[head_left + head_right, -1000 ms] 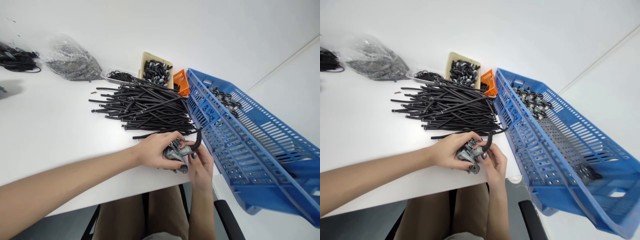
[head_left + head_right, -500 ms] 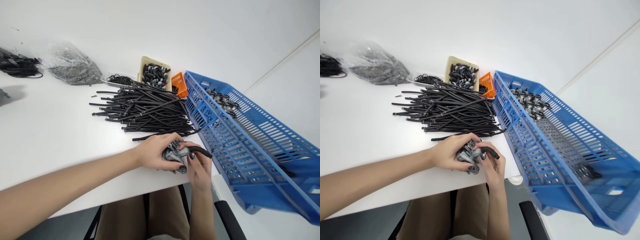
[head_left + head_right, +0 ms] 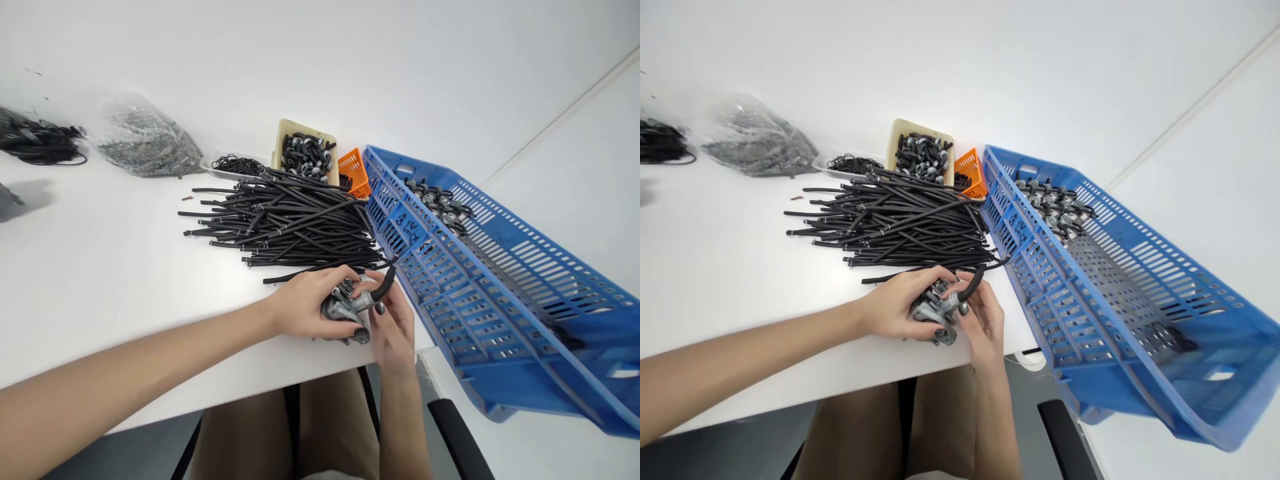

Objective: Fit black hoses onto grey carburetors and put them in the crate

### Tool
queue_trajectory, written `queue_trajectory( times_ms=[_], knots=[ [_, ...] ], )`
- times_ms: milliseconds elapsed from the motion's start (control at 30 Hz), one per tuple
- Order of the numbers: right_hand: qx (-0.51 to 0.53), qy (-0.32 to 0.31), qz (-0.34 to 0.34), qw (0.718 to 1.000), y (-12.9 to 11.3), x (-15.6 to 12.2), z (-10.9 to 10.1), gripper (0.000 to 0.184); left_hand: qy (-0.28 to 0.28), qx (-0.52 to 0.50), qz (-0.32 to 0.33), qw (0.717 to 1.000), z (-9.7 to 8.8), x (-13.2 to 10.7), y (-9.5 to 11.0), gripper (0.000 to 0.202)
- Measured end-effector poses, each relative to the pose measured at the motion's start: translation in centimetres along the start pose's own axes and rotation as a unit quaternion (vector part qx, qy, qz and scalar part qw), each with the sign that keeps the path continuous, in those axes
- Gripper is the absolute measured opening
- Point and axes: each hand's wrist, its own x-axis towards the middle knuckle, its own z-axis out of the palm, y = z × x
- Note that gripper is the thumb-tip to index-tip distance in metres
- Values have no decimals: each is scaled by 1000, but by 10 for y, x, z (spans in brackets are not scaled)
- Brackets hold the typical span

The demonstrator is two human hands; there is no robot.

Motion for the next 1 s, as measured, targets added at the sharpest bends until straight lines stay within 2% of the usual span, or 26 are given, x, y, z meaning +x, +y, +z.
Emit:
queue_trajectory(
  times_ms=[100, 233, 400, 500, 633, 800, 1000],
  knots=[
    [9, 5, -6, 1000, 0, 0, 1, 22, -2, -3, -1, 1000, 0, 0, 0, 56],
    [27, 18, -3, 999, -2, 0, 3, 29, -2, -4, -6, 1000, 0, 0, 0, 55],
    [-10, 19, -23, 1000, 0, 0, 2, 21, 0, -7, 2, 1000, 0, 0, 0, 53],
    [-13, 31, -27, 999, 1, 1, 2, 26, 2, -2, -1, 1000, 0, 0, 0, 54],
    [-28, -6, -37, 999, 0, 0, 1, 24, 1, -5, 6, 1000, 0, 1, 0, 54],
    [-50, 2, -43, 998, -1, 0, 0, 19, 0, -4, 4, 1000, 0, 1, 0, 54],
    [-71, -25, -54, 996, -3, 2, 0, 22, 3, -9, 8, 1000, 1, 0, 0, 52]
  ],
)
